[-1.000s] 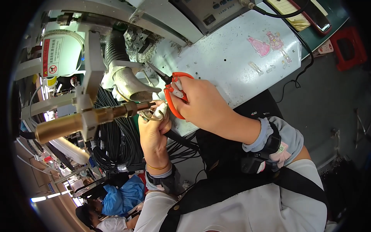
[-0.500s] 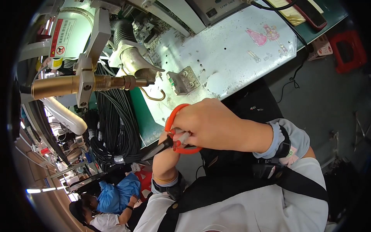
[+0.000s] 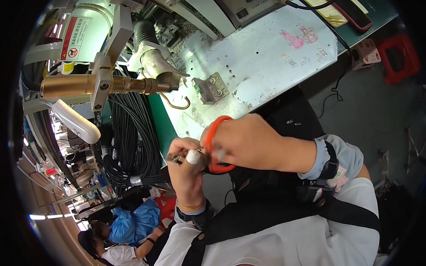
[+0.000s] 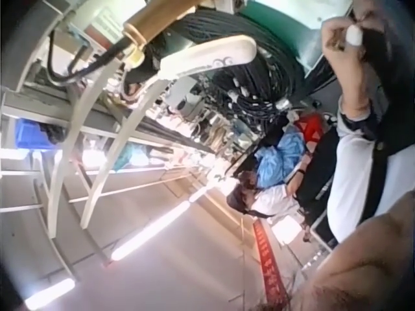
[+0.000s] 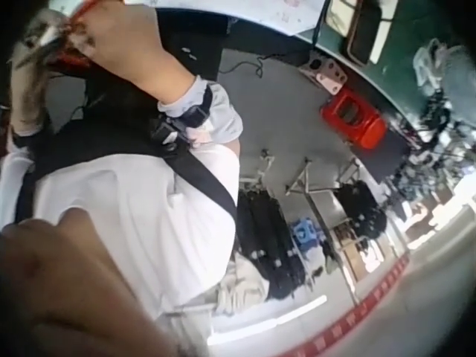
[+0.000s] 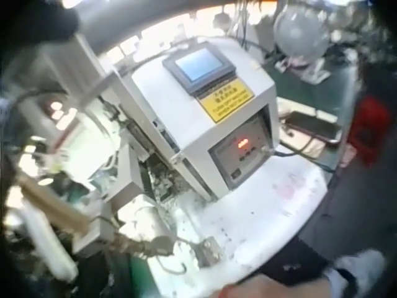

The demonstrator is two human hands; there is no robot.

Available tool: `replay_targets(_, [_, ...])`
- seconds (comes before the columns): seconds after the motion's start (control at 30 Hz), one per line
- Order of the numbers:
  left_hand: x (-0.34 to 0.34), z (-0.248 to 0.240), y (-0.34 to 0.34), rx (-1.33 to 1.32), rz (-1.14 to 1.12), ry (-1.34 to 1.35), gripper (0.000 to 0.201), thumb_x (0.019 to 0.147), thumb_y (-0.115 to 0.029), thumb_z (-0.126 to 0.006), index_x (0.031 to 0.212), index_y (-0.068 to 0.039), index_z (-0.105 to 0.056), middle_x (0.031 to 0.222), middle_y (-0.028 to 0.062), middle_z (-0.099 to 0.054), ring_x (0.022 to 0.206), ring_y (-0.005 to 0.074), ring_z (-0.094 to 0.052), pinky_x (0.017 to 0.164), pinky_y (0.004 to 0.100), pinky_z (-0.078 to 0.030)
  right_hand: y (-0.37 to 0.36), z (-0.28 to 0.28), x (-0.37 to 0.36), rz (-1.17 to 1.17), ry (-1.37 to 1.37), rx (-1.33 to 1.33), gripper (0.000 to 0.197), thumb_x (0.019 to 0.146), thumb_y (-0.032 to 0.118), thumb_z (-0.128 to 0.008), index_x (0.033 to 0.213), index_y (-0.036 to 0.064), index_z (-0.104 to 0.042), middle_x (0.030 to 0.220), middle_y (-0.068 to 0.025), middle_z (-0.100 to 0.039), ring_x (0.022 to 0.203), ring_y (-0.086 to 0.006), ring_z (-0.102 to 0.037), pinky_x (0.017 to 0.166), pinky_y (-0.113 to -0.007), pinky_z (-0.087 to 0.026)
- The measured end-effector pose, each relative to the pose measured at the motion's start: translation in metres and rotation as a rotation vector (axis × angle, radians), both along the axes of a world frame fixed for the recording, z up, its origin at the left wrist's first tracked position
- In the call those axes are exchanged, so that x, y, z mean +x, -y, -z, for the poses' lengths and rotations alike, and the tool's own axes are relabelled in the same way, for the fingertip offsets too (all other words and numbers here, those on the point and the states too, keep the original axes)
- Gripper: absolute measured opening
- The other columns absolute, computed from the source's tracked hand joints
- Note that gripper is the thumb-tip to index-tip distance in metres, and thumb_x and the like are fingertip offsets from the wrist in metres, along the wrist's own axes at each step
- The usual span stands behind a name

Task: The person picks up a bundle of wires and uses shears to trim the ends of individual wires one at a time. After trimming the ends, the person places the bundle back onto the table and reaches for another bundle.

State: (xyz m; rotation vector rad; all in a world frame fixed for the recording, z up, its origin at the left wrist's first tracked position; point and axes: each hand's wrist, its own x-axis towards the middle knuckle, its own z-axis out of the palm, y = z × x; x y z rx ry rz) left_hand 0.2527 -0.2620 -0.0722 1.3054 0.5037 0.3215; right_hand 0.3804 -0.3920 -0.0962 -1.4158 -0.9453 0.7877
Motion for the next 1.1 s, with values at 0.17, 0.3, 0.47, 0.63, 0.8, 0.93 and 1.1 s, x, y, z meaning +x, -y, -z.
replay_targets(0.17, [0.000, -0.004, -0.005, -0.213, 0.083, -0.133, 0.021, 0.073, 0.002, -0.060, 0.092, 0.000, -0.050, 0.079, 0.0040, -0.056, 0.061, 0.0036, -0.047, 0.050, 0.0157, -0.034, -0.002, -0.005, 0.002, 0.224, 1.127, 0.335, 0.017, 0.072, 0.018, -0.063, 0.087, 0.0105, -0.061, 0.083, -0.0005, -0.061, 0.060, -0.0109, -0.057, 0.048, -0.020, -0.040])
replay_targets(0.3, [0.001, -0.006, -0.003, -0.098, 0.124, -0.161, 0.022, 0.074, 0.002, -0.058, 0.094, -0.001, -0.049, 0.078, 0.0019, -0.055, 0.058, 0.0025, -0.045, 0.047, 0.0146, -0.031, -0.001, -0.002, 0.004, 0.231, 1.293, 0.383, 0.020, 0.070, 0.017, -0.062, 0.090, 0.0113, -0.062, 0.087, -0.0009, -0.062, 0.065, -0.0121, -0.058, 0.052, -0.020, -0.041])
replay_targets(0.47, [0.002, -0.013, -0.001, -0.264, 0.077, -0.175, 0.018, 0.075, 0.003, -0.057, 0.092, 0.000, -0.051, 0.077, 0.0011, -0.055, 0.058, 0.0024, -0.045, 0.046, 0.0146, -0.030, 0.004, 0.003, 0.001, 0.313, 1.207, 0.345, 0.018, 0.071, 0.016, -0.060, 0.088, 0.0091, -0.061, 0.088, -0.0028, -0.062, 0.072, -0.0134, -0.060, 0.054, -0.021, -0.042])
replay_targets(0.63, [-0.002, -0.006, 0.004, -0.110, 0.020, -0.160, 0.016, 0.074, 0.003, -0.059, 0.089, 0.001, -0.053, 0.079, 0.0017, -0.054, 0.059, 0.0039, -0.047, 0.047, 0.0149, -0.032, 0.002, 0.004, -0.008, 0.393, 1.160, 0.306, 0.016, 0.073, 0.016, -0.059, 0.086, 0.0075, -0.060, 0.086, -0.0045, -0.062, 0.074, -0.0146, -0.061, 0.055, -0.023, -0.044])
replay_targets(0.8, [-0.002, -0.002, 0.013, 0.563, 0.008, -0.089, 0.017, 0.074, 0.005, -0.059, 0.089, 0.002, -0.054, 0.081, 0.0026, -0.055, 0.061, 0.0047, -0.049, 0.051, 0.0151, -0.036, -0.008, 0.012, -0.019, 0.509, 1.009, 0.300, 0.014, 0.068, 0.012, -0.059, 0.081, 0.0057, -0.057, 0.083, -0.0047, -0.061, 0.075, -0.0189, -0.062, 0.059, -0.026, -0.046])
replay_targets(0.93, [-0.003, 0.006, 0.012, 0.785, 0.000, 0.031, 0.018, 0.074, 0.006, -0.059, 0.091, 0.003, -0.053, 0.083, 0.0037, -0.056, 0.066, 0.0056, -0.052, 0.059, 0.0159, -0.041, -0.008, 0.010, -0.022, 0.476, 0.605, 0.277, 0.017, 0.067, 0.003, -0.062, 0.083, 0.0050, -0.056, 0.086, -0.0078, -0.062, 0.072, -0.0202, -0.063, 0.057, -0.027, -0.048])
replay_targets(1.1, [0.002, -0.001, 0.014, 0.246, -0.071, -0.076, 0.017, 0.075, 0.005, -0.059, 0.091, 0.003, -0.053, 0.085, 0.0040, -0.056, 0.072, 0.0062, -0.053, 0.065, 0.0168, -0.041, -0.004, 0.002, -0.020, 0.341, 0.221, 0.223, 0.017, 0.069, -0.004, -0.062, 0.082, 0.0042, -0.055, 0.091, -0.0135, -0.063, 0.062, -0.0191, -0.062, 0.052, -0.023, -0.047])
